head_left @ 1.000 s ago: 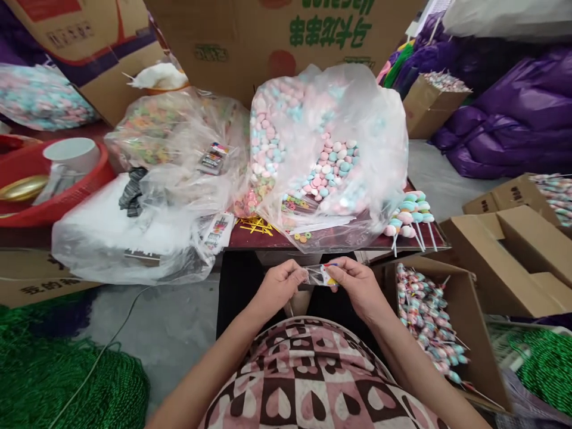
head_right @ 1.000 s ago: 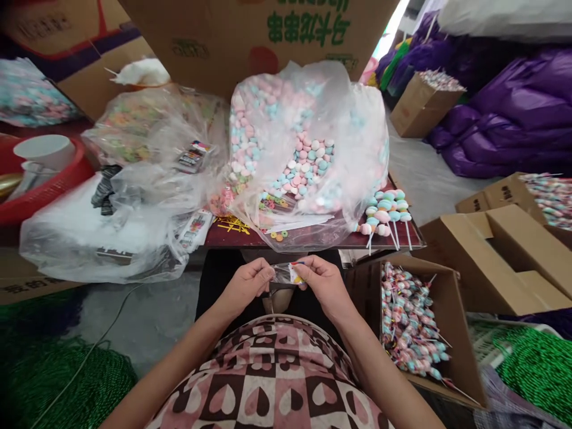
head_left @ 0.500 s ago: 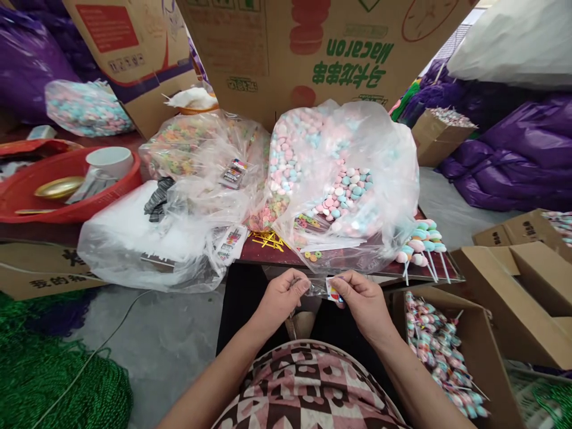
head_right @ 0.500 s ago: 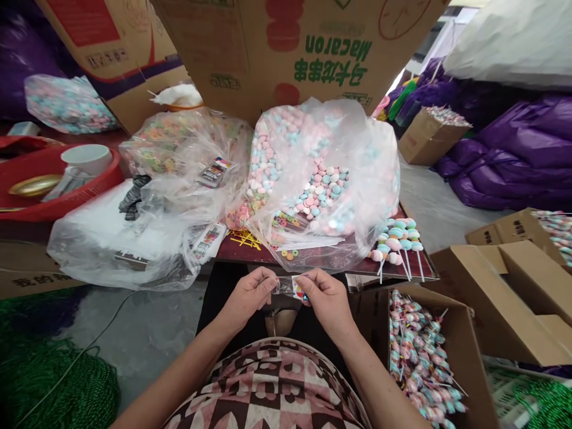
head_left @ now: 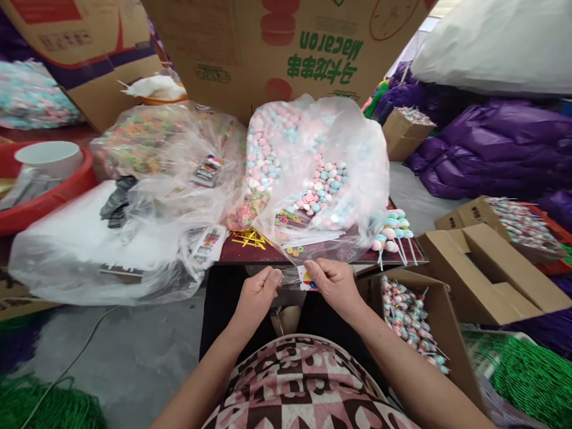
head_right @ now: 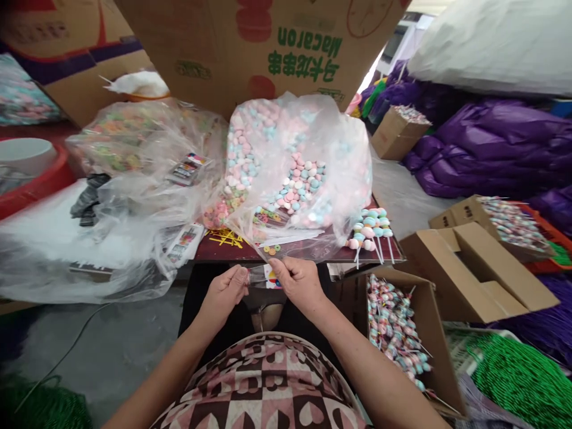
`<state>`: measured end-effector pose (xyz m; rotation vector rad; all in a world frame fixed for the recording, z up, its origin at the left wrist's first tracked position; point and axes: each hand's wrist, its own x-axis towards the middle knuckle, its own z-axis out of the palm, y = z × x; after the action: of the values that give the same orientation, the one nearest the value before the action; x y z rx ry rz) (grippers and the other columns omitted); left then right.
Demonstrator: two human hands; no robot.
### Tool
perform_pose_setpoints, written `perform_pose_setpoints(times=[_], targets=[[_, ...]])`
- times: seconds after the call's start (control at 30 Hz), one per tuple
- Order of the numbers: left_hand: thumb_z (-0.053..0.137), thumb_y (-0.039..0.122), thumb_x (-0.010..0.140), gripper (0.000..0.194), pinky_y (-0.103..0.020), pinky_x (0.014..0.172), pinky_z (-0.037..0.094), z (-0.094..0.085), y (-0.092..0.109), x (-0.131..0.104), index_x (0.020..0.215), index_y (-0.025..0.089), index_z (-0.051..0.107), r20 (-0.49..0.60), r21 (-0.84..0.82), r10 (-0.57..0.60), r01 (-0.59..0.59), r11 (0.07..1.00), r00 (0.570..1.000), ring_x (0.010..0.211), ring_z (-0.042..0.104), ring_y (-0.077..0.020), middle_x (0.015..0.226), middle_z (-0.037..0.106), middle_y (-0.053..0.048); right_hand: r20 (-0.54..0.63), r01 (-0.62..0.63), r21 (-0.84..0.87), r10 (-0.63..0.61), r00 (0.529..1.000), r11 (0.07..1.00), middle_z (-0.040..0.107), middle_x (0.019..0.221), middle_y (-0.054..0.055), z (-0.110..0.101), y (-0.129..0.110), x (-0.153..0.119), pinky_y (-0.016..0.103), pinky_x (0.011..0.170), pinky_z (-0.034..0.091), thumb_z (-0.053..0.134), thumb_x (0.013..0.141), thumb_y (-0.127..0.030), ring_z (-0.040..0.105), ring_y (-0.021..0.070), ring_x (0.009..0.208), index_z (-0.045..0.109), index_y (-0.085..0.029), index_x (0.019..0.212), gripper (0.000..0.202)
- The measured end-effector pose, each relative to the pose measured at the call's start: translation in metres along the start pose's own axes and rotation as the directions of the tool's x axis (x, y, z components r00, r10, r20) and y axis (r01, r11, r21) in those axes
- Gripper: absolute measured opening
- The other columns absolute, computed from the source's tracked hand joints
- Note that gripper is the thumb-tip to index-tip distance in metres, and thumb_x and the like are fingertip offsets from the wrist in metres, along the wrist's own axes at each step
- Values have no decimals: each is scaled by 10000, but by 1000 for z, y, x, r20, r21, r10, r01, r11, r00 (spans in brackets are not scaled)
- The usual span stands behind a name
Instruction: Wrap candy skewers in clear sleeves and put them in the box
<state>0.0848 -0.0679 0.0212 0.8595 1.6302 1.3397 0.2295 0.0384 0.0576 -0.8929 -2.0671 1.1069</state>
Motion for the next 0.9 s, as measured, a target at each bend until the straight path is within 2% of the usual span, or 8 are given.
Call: perform_pose_setpoints(times=[0.1,0.2,0.3,0.4,0.5,0.6,0.67,0.9], targets=[[518,584,842,462,-229,499,288,4,3,5,612,184,495,4,89,31,-32,995,1000,487,389,-90,498,429,37,-29,-22,1,22,999,1000,325,457,-43,-14,-2,-3,232,465,255,508,875,-558,303,77,466,355,-194,445,583],[513,592,842,459,-231,478,283,9,2,10,629,185,515,33,-56,-16,18,998,999,439,336,-78,470,416,47,-104,-140,60,145,984,988,482,482,-27,-46,8,-6,230,480,346,532,865,-546,429,98,465,571,-190,573,462],[521,574,851,431,-240,521,364,12,0,12,670,184,543,12,-224,-41,42,974,999,407,300,-70,418,348,76,-329,-262,113,285,900,958,555,572,-15,-93,38,-6,248,487,394,564,830,-548,491,123,485,668,-180,807,383],[544,538,860,393,-260,579,422,16,1,13,692,182,559,11,-307,-41,43,951,999,395,304,-68,394,322,90,-522,-413,-121,296,800,903,650,686,29,-140,76,-4,283,577,440,584,802,-485,551,158,568,702,-164,963,378],[556,513,866,374,-260,582,426,20,2,13,699,179,565,41,-337,-49,60,940,998,395,310,-64,394,333,91,-551,-547,-430,271,789,718,724,886,95,-173,104,0,329,724,455,525,832,-416,636,232,805,725,-179,1013,359],[574,507,863,371,-252,580,421,22,4,13,699,174,562,56,-351,-65,81,933,996,397,310,-54,403,327,95,-518,-621,-588,348,781,519,721,1010,123,-189,119,6,354,775,443,510,847,-426,638,273,934,718,-197,1066,379],[591,511,853,376,-249,577,422,23,5,13,696,171,558,52,-368,-82,96,925,995,394,305,-49,409,319,99,-506,-641,-628,395,767,441,705,1065,142,-193,126,11,370,784,442,523,842,-440,635,287,960,714,-195,1078,390],[630,555,810,425,-253,538,428,24,11,14,674,165,527,51,-527,-137,143,838,989,361,303,-45,407,279,111,-592,-723,-536,417,690,436,718,898,162,-199,147,16,393,778,447,568,794,-332,648,305,897,757,-172,887,265]])
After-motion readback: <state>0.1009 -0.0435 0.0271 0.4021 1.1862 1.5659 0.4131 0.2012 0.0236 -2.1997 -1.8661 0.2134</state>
